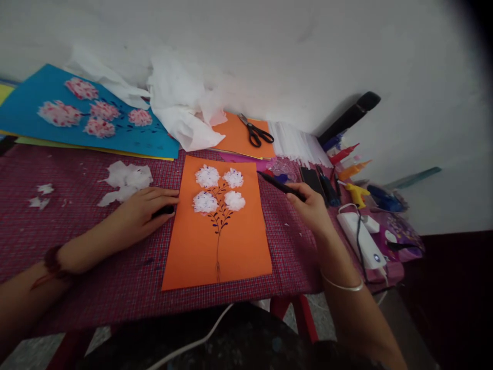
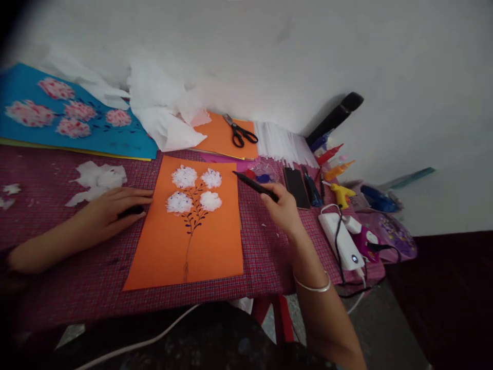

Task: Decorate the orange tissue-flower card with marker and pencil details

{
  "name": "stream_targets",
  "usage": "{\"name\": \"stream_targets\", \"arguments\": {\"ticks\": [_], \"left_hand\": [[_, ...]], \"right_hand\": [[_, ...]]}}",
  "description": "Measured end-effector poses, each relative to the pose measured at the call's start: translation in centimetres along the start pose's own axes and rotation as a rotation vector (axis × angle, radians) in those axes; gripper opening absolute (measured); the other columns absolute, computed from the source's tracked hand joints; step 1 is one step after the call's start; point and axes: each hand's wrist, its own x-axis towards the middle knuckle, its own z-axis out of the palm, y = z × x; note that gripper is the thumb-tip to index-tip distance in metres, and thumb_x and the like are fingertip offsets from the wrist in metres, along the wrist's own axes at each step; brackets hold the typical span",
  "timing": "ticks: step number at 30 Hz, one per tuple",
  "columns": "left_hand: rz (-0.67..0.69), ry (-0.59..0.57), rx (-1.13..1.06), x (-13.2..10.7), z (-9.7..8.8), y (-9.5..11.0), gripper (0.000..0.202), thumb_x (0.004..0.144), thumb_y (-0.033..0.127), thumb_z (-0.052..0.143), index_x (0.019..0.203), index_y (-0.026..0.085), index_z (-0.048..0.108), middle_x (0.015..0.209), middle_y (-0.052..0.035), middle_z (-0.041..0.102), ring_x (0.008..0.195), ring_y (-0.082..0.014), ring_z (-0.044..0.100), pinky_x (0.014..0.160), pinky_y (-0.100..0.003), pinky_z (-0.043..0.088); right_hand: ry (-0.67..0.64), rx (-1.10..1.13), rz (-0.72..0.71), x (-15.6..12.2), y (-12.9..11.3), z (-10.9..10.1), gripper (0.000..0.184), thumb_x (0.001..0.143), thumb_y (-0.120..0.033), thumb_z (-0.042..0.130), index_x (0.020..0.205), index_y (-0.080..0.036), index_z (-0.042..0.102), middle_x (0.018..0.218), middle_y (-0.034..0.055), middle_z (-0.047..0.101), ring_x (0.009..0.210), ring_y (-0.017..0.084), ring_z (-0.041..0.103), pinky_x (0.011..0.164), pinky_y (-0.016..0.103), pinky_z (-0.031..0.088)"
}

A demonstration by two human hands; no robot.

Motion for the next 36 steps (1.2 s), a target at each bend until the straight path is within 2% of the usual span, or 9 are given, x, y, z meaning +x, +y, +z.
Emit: {"name": "stream_targets", "arguments": {"ticks": [4,8,11,15,20,30,36], "left_hand": [[0.002,0.004,0.006,0.1,0.0,0.1,0.031,0.096,0.037,0.046,0.114,0.027,0.070,0.127,-0.0076,0.071,0.120,-0.0280,0.063,0.106,-0.051,0.049],[-0.001,-0.014,0.004,0.1,-0.1,0.2,0.032,0.096,0.037,0.046,0.115,0.026,0.070,0.128,-0.0071,0.070,0.120,-0.0289,0.063,0.107,-0.051,0.048],[-0.003,-0.027,0.010,0.0,-0.4,0.3,0.033,0.097,0.036,0.046,0.117,0.025,0.069,0.128,-0.0074,0.070,0.121,-0.0291,0.062,0.108,-0.051,0.046],[-0.040,-0.079,0.031,0.0,-0.7,0.5,0.035,0.098,0.037,0.048,0.122,0.021,0.067,0.129,-0.0095,0.069,0.125,-0.0299,0.059,0.112,-0.051,0.043],[-0.047,-0.074,0.021,-0.1,-0.6,0.2,0.035,0.096,0.038,0.049,0.123,0.025,0.067,0.132,-0.0093,0.068,0.125,-0.0312,0.060,0.111,-0.052,0.044],[-0.004,-0.072,0.043,-0.1,-0.7,0.3,0.033,0.097,0.034,0.048,0.122,0.021,0.066,0.132,-0.0135,0.066,0.124,-0.0307,0.060,0.109,-0.054,0.045],[-0.012,-0.057,0.048,-0.2,-0.6,0.1,0.033,0.096,0.034,0.049,0.121,0.021,0.066,0.131,-0.0126,0.067,0.123,-0.0305,0.060,0.109,-0.053,0.046]], "right_hand": [[-0.048,-0.029,-0.165,0.3,-1.6,2.3,0.017,0.085,-0.028,0.061,0.099,-0.022,0.069,0.094,0.0048,0.068,0.090,0.022,0.064,0.083,0.039,0.052],[-0.065,-0.006,-0.239,-0.1,-0.9,3.5,0.016,0.089,-0.025,0.060,0.101,-0.022,0.070,0.099,0.0060,0.065,0.099,0.023,0.062,0.091,0.041,0.050],[-0.077,-0.016,-0.235,-0.6,-0.1,3.6,0.018,0.090,-0.024,0.060,0.104,-0.023,0.071,0.099,0.0059,0.064,0.100,0.023,0.062,0.093,0.042,0.049],[-0.073,-0.041,-0.222,-0.8,0.2,3.6,0.019,0.092,-0.025,0.060,0.106,-0.022,0.073,0.094,0.0060,0.064,0.093,0.023,0.061,0.086,0.040,0.049],[-0.135,-0.059,-0.226,-0.5,-0.1,3.8,0.021,0.095,-0.026,0.057,0.107,-0.020,0.073,0.091,0.0072,0.067,0.089,0.024,0.063,0.081,0.038,0.049],[-0.184,-0.089,-0.244,-0.3,-0.4,3.5,0.021,0.094,-0.027,0.057,0.105,-0.022,0.074,0.090,0.0062,0.069,0.086,0.023,0.064,0.080,0.038,0.049],[-0.111,-0.044,-0.248,-0.4,-0.5,3.3,0.019,0.093,-0.026,0.059,0.106,-0.023,0.073,0.093,0.0057,0.069,0.090,0.023,0.064,0.082,0.039,0.050]]}}
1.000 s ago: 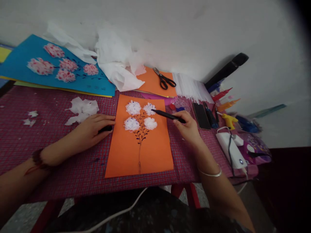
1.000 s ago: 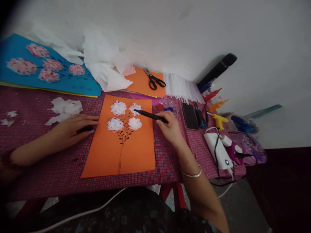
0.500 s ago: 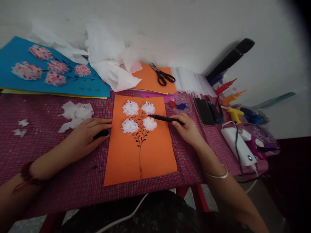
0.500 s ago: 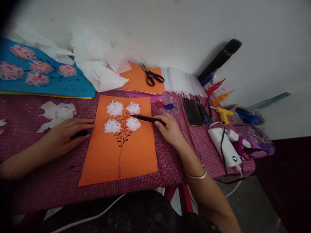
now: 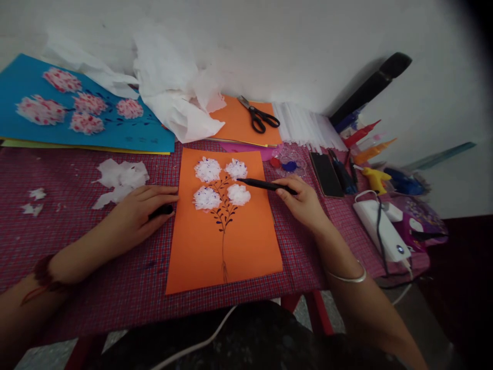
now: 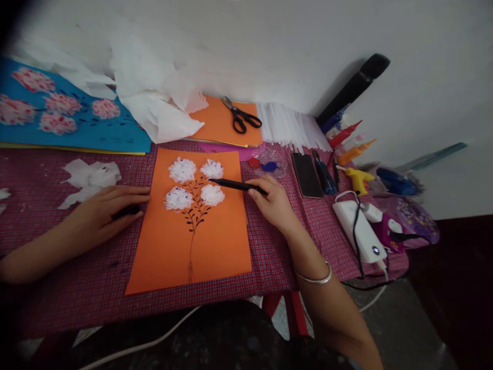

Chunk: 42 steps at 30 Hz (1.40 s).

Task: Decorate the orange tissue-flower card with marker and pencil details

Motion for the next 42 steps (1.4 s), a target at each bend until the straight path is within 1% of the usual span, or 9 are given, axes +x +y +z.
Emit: {"name": "stream_targets", "arguments": {"ticks": [2,7,15,19,21,27,30,34,42], "left_hand": [[-0.002,0.000,-0.004,0.0,0.1,-0.1,0.034,0.096,0.035,0.050,0.122,0.021,0.066,0.131,-0.0124,0.067,0.124,-0.0306,0.060,0.109,-0.052,0.046],[-0.011,0.000,-0.026,0.0,0.1,0.0,0.034,0.096,0.035,0.051,0.123,0.022,0.067,0.128,-0.0104,0.069,0.124,-0.0304,0.061,0.109,-0.051,0.045],[0.043,0.016,-0.011,0.3,0.0,0.3,0.029,0.098,0.030,0.047,0.119,0.022,0.066,0.126,-0.0085,0.070,0.120,-0.0270,0.062,0.106,-0.051,0.047],[0.055,0.010,0.014,0.3,0.0,0.4,0.026,0.100,0.027,0.047,0.118,0.019,0.064,0.126,-0.0094,0.069,0.120,-0.0251,0.061,0.105,-0.050,0.047],[0.065,0.020,0.018,0.3,-0.1,0.5,0.027,0.101,0.026,0.045,0.118,0.017,0.064,0.126,-0.0104,0.069,0.120,-0.0246,0.060,0.103,-0.049,0.048],[0.030,-0.015,0.016,0.5,-0.6,1.1,0.028,0.101,0.028,0.045,0.116,0.016,0.065,0.129,-0.0125,0.067,0.121,-0.0242,0.060,0.105,-0.048,0.048],[0.023,-0.019,0.006,0.5,-0.6,1.0,0.027,0.100,0.028,0.045,0.116,0.017,0.065,0.130,-0.0123,0.067,0.121,-0.0244,0.060,0.104,-0.049,0.048],[0.018,-0.023,0.009,0.5,-0.6,1.0,0.027,0.099,0.025,0.045,0.115,0.016,0.065,0.130,-0.0129,0.066,0.122,-0.0245,0.060,0.105,-0.049,0.048],[0.038,-0.031,0.033,0.5,-0.7,1.1,0.029,0.101,0.026,0.044,0.118,0.013,0.063,0.129,-0.0142,0.067,0.121,-0.0249,0.059,0.105,-0.048,0.047]], "right_hand": [[0.014,0.002,-0.010,0.0,-0.2,0.1,0.019,0.092,-0.025,0.060,0.105,-0.023,0.073,0.091,0.0053,0.069,0.089,0.023,0.064,0.082,0.039,0.050],[-0.011,-0.010,-0.047,0.1,-1.0,0.3,0.019,0.091,-0.024,0.062,0.106,-0.023,0.074,0.090,0.0059,0.069,0.088,0.023,0.065,0.081,0.040,0.051],[-0.014,-0.029,-0.056,0.1,-1.8,0.0,0.020,0.090,-0.022,0.064,0.106,-0.024,0.075,0.089,0.0053,0.068,0.087,0.023,0.064,0.081,0.041,0.051],[0.026,0.046,-0.056,-0.1,-2.2,-0.6,0.019,0.090,-0.024,0.066,0.107,-0.024,0.075,0.092,0.0049,0.068,0.089,0.022,0.063,0.081,0.039,0.051],[0.022,0.062,-0.063,-0.2,-2.4,-0.8,0.018,0.090,-0.025,0.067,0.106,-0.025,0.075,0.091,0.0044,0.068,0.088,0.021,0.063,0.080,0.039,0.050],[-0.051,-0.023,-0.056,-0.5,-3.1,-0.9,0.019,0.088,-0.023,0.067,0.105,-0.026,0.076,0.090,0.0049,0.068,0.088,0.023,0.063,0.081,0.041,0.050],[-0.038,-0.043,-0.048,-0.7,-3.3,-1.2,0.019,0.088,-0.023,0.067,0.105,-0.027,0.076,0.091,0.0052,0.068,0.090,0.024,0.063,0.082,0.042,0.049],[-0.017,0.004,-0.058,-1.0,-3.4,-1.7,0.021,0.088,-0.023,0.068,0.107,-0.030,0.076,0.092,0.0037,0.067,0.090,0.023,0.063,0.081,0.040,0.050],[-0.061,-0.042,-0.088,-1.2,-3.1,-1.5,0.019,0.088,-0.023,0.068,0.104,-0.027,0.077,0.091,0.0047,0.067,0.089,0.023,0.063,0.081,0.041,0.049]]}}
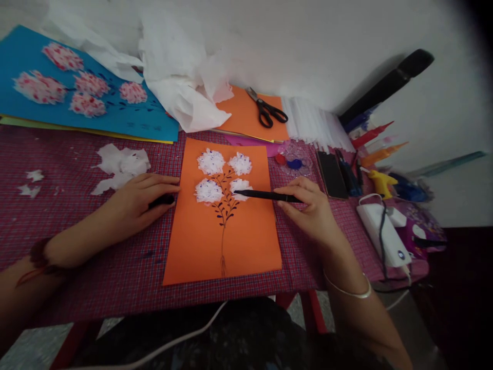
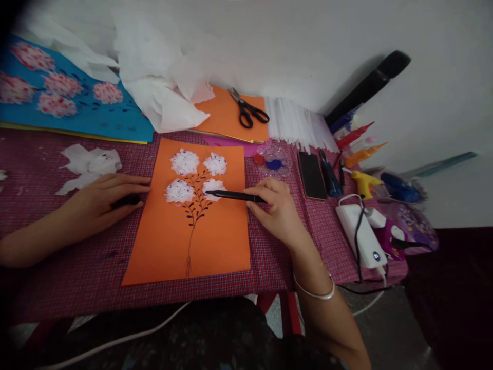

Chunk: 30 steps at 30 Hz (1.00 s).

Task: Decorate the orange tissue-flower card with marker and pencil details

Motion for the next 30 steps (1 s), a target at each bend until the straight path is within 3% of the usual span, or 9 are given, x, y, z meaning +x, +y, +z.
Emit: {"name": "stream_targets", "arguments": {"ticks": [8,14,23,30], "left_hand": [[-0.041,-0.008,-0.003,-0.3,0.2,-0.6,0.031,0.101,0.034,0.047,0.123,0.018,0.061,0.131,-0.0120,0.066,0.123,-0.0261,0.058,0.107,-0.051,0.045],[-0.059,-0.009,-0.015,-0.4,0.3,-0.8,0.031,0.100,0.036,0.046,0.122,0.020,0.061,0.133,-0.0122,0.066,0.125,-0.0273,0.058,0.109,-0.053,0.043],[-0.064,-0.017,-0.009,-0.4,0.2,-0.7,0.032,0.100,0.038,0.047,0.123,0.021,0.061,0.135,-0.0112,0.065,0.127,-0.0271,0.058,0.111,-0.052,0.041],[-0.063,-0.006,-0.015,-0.5,0.2,-0.8,0.031,0.099,0.038,0.047,0.122,0.022,0.061,0.135,-0.0107,0.065,0.126,-0.0270,0.059,0.110,-0.052,0.042]], "right_hand": [[0.059,0.083,0.024,-0.3,-0.1,-0.2,0.020,0.089,-0.025,0.066,0.106,-0.030,0.075,0.094,0.0044,0.066,0.092,0.023,0.062,0.083,0.041,0.051],[0.009,0.030,0.010,-0.1,-0.3,0.8,0.021,0.088,-0.022,0.065,0.105,-0.029,0.076,0.093,0.0052,0.066,0.093,0.024,0.061,0.086,0.044,0.048],[-0.026,0.184,0.036,-0.3,1.4,-0.7,0.016,0.088,-0.028,0.069,0.102,-0.029,0.076,0.093,0.0035,0.066,0.094,0.023,0.062,0.088,0.042,0.050],[-0.081,0.193,0.065,-0.3,1.7,-0.3,0.016,0.087,-0.026,0.069,0.101,-0.029,0.076,0.094,0.0036,0.066,0.094,0.022,0.063,0.088,0.041,0.052]]}}
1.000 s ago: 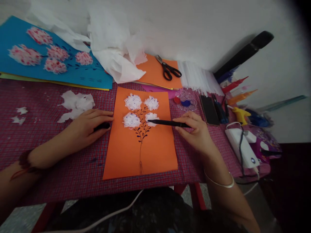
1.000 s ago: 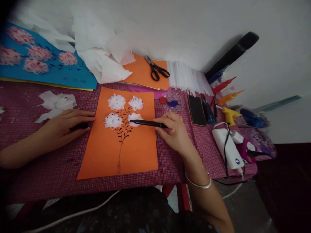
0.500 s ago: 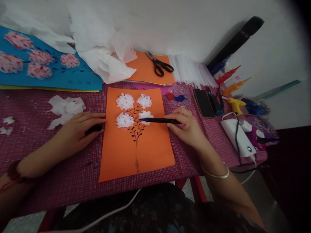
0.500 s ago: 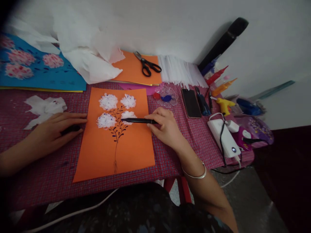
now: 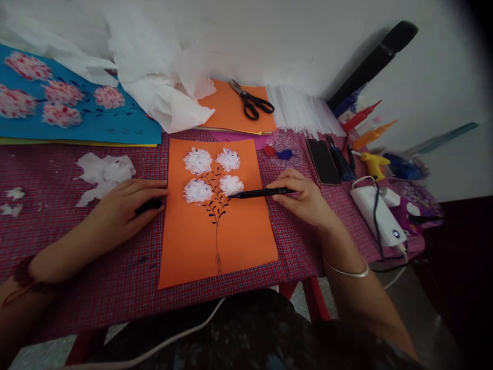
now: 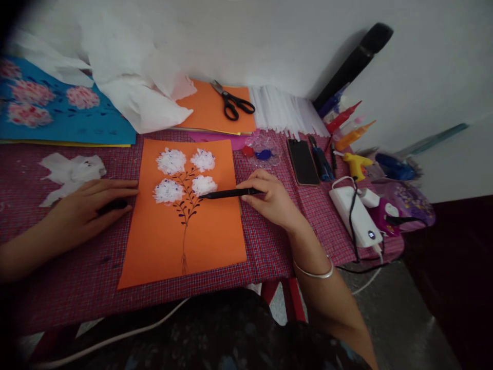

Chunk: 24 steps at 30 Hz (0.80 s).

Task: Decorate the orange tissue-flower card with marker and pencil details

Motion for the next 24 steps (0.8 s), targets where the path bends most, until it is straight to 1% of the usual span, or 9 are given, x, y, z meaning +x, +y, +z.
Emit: {"name": "stream_targets", "arguments": {"ticks": [3,7,12,14,19,22,24], "left_hand": [[-0.007,0.006,-0.004,0.0,0.0,0.0,0.031,0.099,0.039,0.047,0.121,0.024,0.062,0.135,-0.0096,0.066,0.125,-0.0271,0.059,0.110,-0.052,0.042],[0.000,-0.003,0.012,0.1,-0.2,0.1,0.031,0.099,0.037,0.047,0.122,0.022,0.061,0.135,-0.0106,0.065,0.125,-0.0278,0.059,0.109,-0.053,0.043],[0.020,-0.011,0.031,0.1,-0.2,-0.1,0.031,0.099,0.036,0.047,0.123,0.023,0.060,0.136,-0.0116,0.063,0.125,-0.0288,0.058,0.109,-0.054,0.043],[0.025,-0.016,0.037,0.1,-0.2,-0.1,0.032,0.099,0.036,0.047,0.124,0.021,0.060,0.137,-0.0126,0.063,0.126,-0.0291,0.057,0.109,-0.053,0.043],[0.034,-0.022,0.048,0.0,-0.4,-0.1,0.031,0.100,0.035,0.048,0.124,0.021,0.060,0.137,-0.0119,0.062,0.126,-0.0285,0.057,0.110,-0.051,0.043],[0.034,-0.029,0.044,-0.1,-0.2,-0.4,0.033,0.099,0.035,0.048,0.126,0.021,0.060,0.138,-0.0125,0.062,0.126,-0.0302,0.057,0.110,-0.053,0.043],[0.050,0.002,0.039,-0.1,0.1,-0.7,0.034,0.099,0.038,0.048,0.125,0.022,0.062,0.137,-0.0117,0.063,0.125,-0.0311,0.058,0.108,-0.054,0.044]], "right_hand": [[0.012,-0.026,-0.003,0.1,0.0,0.4,0.016,0.088,-0.025,0.067,0.102,-0.029,0.076,0.094,0.0037,0.065,0.093,0.022,0.063,0.086,0.040,0.052],[0.043,-0.036,-0.010,0.1,0.2,0.4,0.017,0.088,-0.025,0.067,0.103,-0.028,0.076,0.093,0.0037,0.065,0.092,0.021,0.062,0.085,0.040,0.051],[0.078,0.042,0.033,0.0,0.7,-0.5,0.015,0.088,-0.033,0.070,0.101,-0.029,0.075,0.095,0.0031,0.066,0.096,0.022,0.062,0.091,0.042,0.050],[0.088,0.055,0.050,0.0,1.1,-0.6,0.015,0.087,-0.036,0.071,0.100,-0.029,0.075,0.094,0.0025,0.065,0.096,0.022,0.062,0.091,0.042,0.050],[0.057,0.081,0.064,0.2,1.9,0.0,0.014,0.087,-0.031,0.070,0.100,-0.027,0.075,0.092,0.0026,0.066,0.092,0.020,0.063,0.087,0.039,0.050],[0.026,0.048,0.071,0.4,2.0,0.3,0.015,0.087,-0.027,0.067,0.100,-0.024,0.073,0.092,0.0032,0.067,0.089,0.020,0.063,0.085,0.038,0.050],[-0.024,0.015,0.067,0.4,1.8,0.1,0.015,0.088,-0.027,0.064,0.100,-0.023,0.072,0.092,0.0039,0.068,0.090,0.021,0.064,0.086,0.038,0.049]]}}
